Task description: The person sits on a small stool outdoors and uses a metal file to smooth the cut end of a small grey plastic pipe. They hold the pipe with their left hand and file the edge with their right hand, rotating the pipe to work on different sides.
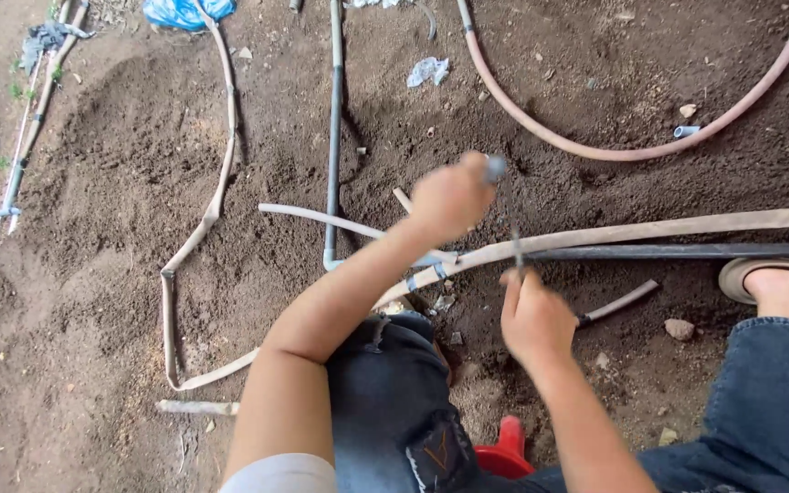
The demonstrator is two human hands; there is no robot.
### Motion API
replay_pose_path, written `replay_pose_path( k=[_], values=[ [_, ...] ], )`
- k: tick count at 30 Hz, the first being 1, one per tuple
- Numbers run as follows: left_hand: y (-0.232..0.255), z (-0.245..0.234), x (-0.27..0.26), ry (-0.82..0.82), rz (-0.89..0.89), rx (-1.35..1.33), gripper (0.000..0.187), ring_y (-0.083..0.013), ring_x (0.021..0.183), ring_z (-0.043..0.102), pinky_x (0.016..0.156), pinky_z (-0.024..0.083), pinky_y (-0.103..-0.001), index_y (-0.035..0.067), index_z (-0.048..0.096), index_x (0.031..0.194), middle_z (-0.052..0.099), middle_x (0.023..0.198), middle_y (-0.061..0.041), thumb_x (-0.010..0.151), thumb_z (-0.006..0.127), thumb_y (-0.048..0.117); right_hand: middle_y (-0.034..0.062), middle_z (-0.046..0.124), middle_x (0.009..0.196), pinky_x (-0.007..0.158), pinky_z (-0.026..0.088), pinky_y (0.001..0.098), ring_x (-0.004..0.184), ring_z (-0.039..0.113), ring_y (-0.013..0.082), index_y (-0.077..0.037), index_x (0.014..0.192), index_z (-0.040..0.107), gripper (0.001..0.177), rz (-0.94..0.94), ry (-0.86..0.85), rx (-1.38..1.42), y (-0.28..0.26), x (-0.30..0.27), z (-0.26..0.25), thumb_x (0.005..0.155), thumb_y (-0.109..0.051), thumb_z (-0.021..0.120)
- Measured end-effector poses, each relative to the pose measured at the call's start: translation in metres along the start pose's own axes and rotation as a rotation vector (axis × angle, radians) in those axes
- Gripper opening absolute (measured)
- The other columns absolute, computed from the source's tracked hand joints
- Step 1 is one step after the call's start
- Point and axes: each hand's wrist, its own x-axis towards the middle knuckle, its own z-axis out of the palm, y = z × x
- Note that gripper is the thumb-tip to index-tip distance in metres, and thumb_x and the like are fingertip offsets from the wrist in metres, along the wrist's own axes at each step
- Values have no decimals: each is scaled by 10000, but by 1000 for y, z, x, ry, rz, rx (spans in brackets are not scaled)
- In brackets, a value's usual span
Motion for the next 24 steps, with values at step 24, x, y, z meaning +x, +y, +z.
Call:
replay_pose_path(
  k=[24],
  values=[
    [5,-16,-37,212,136,-144,393,-180,649,774,548,598,-306,89,610,1156,823,943,-49,978,709,425,-45,565,459,368,352,288,347,487,132,-89,1221,734,324,-199,157,265,89,-81,34,1083,-222,472]
  ],
)
